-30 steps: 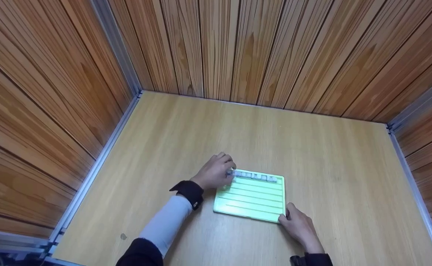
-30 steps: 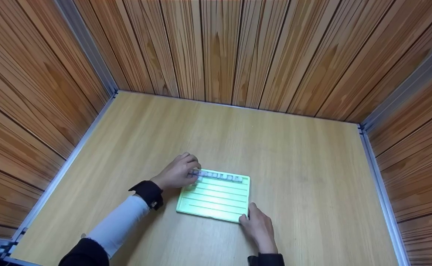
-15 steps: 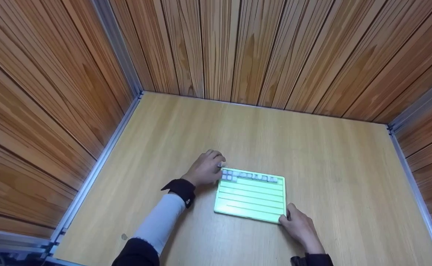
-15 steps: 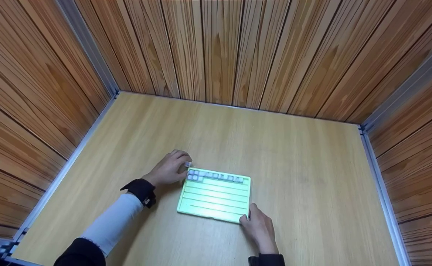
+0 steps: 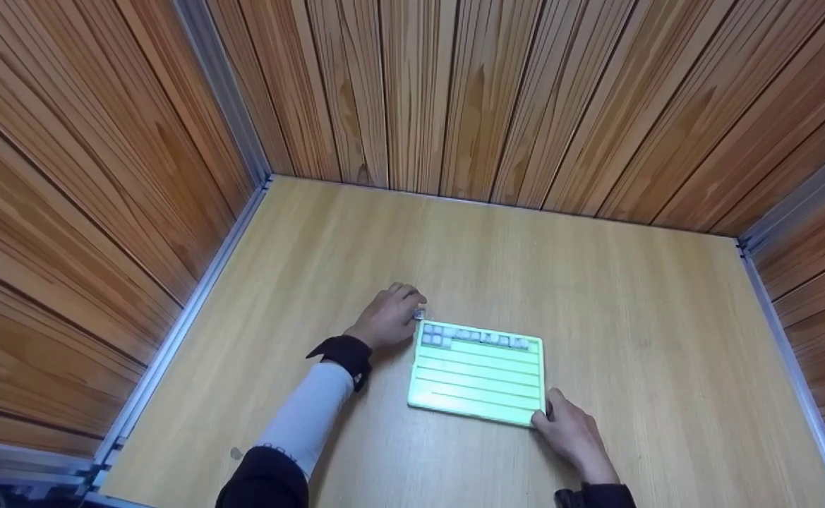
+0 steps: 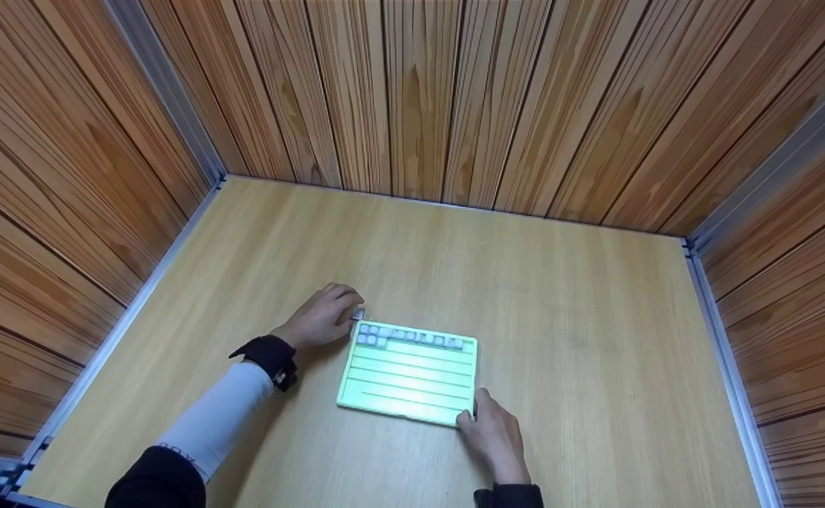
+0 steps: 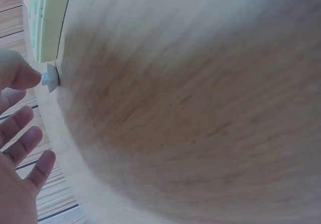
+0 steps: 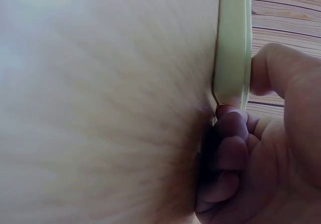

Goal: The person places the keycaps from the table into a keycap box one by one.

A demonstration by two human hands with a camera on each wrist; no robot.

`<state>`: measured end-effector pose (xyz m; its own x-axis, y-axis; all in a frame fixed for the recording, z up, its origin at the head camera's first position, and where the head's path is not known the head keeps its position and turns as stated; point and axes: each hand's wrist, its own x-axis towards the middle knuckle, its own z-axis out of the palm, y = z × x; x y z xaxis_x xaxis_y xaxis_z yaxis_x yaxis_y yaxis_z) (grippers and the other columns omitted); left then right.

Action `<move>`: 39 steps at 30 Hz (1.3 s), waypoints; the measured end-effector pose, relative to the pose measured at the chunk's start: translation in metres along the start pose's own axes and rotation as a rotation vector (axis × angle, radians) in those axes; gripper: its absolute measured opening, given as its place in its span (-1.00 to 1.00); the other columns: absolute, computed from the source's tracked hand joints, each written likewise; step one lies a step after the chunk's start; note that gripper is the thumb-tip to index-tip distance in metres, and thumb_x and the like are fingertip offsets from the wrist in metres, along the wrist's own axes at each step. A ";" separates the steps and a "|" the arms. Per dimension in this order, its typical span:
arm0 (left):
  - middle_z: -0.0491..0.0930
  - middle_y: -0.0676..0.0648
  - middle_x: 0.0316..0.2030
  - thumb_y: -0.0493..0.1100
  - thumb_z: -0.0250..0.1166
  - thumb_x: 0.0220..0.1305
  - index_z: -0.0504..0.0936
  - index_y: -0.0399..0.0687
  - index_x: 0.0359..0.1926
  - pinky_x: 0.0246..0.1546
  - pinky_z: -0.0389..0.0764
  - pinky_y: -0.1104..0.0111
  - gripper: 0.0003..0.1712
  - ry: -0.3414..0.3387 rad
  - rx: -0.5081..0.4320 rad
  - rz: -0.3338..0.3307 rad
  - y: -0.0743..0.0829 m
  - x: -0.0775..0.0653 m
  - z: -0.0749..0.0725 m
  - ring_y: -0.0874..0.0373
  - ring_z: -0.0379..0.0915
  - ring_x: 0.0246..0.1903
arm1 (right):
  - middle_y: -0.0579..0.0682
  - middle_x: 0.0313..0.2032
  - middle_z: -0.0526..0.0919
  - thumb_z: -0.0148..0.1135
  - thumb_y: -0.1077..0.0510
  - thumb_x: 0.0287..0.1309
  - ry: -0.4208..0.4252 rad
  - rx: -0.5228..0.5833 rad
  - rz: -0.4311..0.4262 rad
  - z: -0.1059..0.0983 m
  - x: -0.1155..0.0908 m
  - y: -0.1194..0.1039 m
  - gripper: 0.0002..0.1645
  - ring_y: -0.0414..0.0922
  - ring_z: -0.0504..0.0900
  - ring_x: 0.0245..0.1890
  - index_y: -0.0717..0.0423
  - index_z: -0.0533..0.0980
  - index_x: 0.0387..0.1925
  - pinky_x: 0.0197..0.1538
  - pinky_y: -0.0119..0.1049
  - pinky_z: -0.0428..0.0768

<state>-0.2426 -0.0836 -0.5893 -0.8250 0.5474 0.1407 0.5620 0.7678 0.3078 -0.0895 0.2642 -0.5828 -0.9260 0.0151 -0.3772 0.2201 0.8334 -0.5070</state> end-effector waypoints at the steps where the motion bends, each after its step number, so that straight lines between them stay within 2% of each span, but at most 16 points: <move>1: 0.55 -0.11 0.13 -0.26 0.29 0.26 0.60 -0.12 0.16 0.17 0.51 0.14 -0.58 -0.008 -0.001 -0.004 -0.001 0.000 0.001 -0.01 0.41 0.18 | -0.06 -0.51 0.30 0.17 0.11 0.23 0.003 -0.001 -0.008 0.000 0.000 0.000 -0.77 -0.09 0.31 -0.50 0.06 0.28 -0.37 -0.42 -0.26 0.19; 4: 0.55 -0.11 0.14 -0.24 0.29 0.27 0.59 -0.11 0.17 0.18 0.50 0.13 -0.57 -0.030 -0.010 -0.018 -0.002 0.001 0.002 -0.02 0.41 0.19 | -0.06 -0.52 0.30 0.18 0.11 0.22 0.014 -0.005 -0.020 0.001 -0.001 0.000 -0.76 -0.09 0.31 -0.50 0.05 0.28 -0.38 -0.43 -0.27 0.20; 11: 0.57 -0.11 0.08 -0.27 0.30 0.26 0.62 -0.10 0.12 0.09 0.52 0.05 -0.61 -0.014 -0.033 0.003 -0.002 0.002 0.002 -0.05 0.44 0.11 | -0.07 -0.52 0.31 0.17 0.11 0.22 -0.004 0.017 0.009 0.003 0.002 -0.001 -0.79 -0.10 0.31 -0.52 0.05 0.30 -0.38 -0.44 -0.29 0.20; 17: 0.62 -0.10 0.01 -0.30 0.29 0.28 0.67 -0.08 0.05 0.04 0.50 0.05 -0.69 -0.031 -0.052 0.017 0.000 0.003 0.002 -0.03 0.45 0.06 | -0.07 -0.52 0.31 0.18 0.10 0.21 -0.005 0.009 0.004 0.003 0.001 -0.002 -0.78 -0.10 0.32 -0.50 0.04 0.30 -0.38 -0.43 -0.28 0.20; 22: 0.66 -0.03 -0.11 -0.28 0.31 0.30 0.74 -0.02 -0.05 -0.03 0.48 0.09 -0.77 -0.059 -0.050 0.000 -0.001 0.005 0.004 0.02 0.46 -0.05 | -0.08 -0.52 0.31 0.18 0.10 0.21 0.010 0.004 -0.015 0.002 -0.001 -0.002 -0.77 -0.10 0.31 -0.50 0.04 0.29 -0.38 -0.43 -0.28 0.20; 28: 0.65 -0.03 -0.15 -0.25 0.32 0.30 0.76 -0.02 -0.10 -0.02 0.49 0.09 -0.81 -0.070 -0.062 -0.025 -0.002 0.006 0.001 0.04 0.44 -0.07 | -0.08 -0.54 0.31 0.18 0.11 0.21 0.024 0.004 -0.029 0.002 -0.001 -0.001 -0.77 -0.10 0.30 -0.52 0.04 0.28 -0.40 -0.43 -0.28 0.20; 34: 0.57 -0.07 -0.23 -0.29 0.32 0.31 0.74 -0.14 -0.14 -0.11 0.56 0.26 -0.87 -0.014 -0.159 -0.013 -0.004 0.002 -0.001 0.06 0.46 -0.17 | -0.08 -0.52 0.31 0.18 0.11 0.20 0.010 0.011 0.002 0.001 0.001 0.000 -0.78 -0.11 0.31 -0.51 0.05 0.29 -0.38 -0.43 -0.28 0.20; 39: 0.56 -0.04 -0.23 -0.32 0.31 0.29 0.64 -0.15 -0.16 -0.17 0.58 0.30 -0.89 0.038 -0.281 -0.059 -0.001 -0.002 -0.006 0.12 0.50 -0.22 | -0.08 -0.53 0.31 0.18 0.11 0.21 0.007 0.010 -0.005 0.001 0.001 0.000 -0.78 -0.11 0.30 -0.52 0.05 0.30 -0.39 -0.44 -0.29 0.20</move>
<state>-0.2418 -0.0878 -0.5841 -0.8602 0.4878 0.1488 0.4790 0.6725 0.5641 -0.0905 0.2640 -0.5841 -0.9293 0.0148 -0.3691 0.2184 0.8278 -0.5168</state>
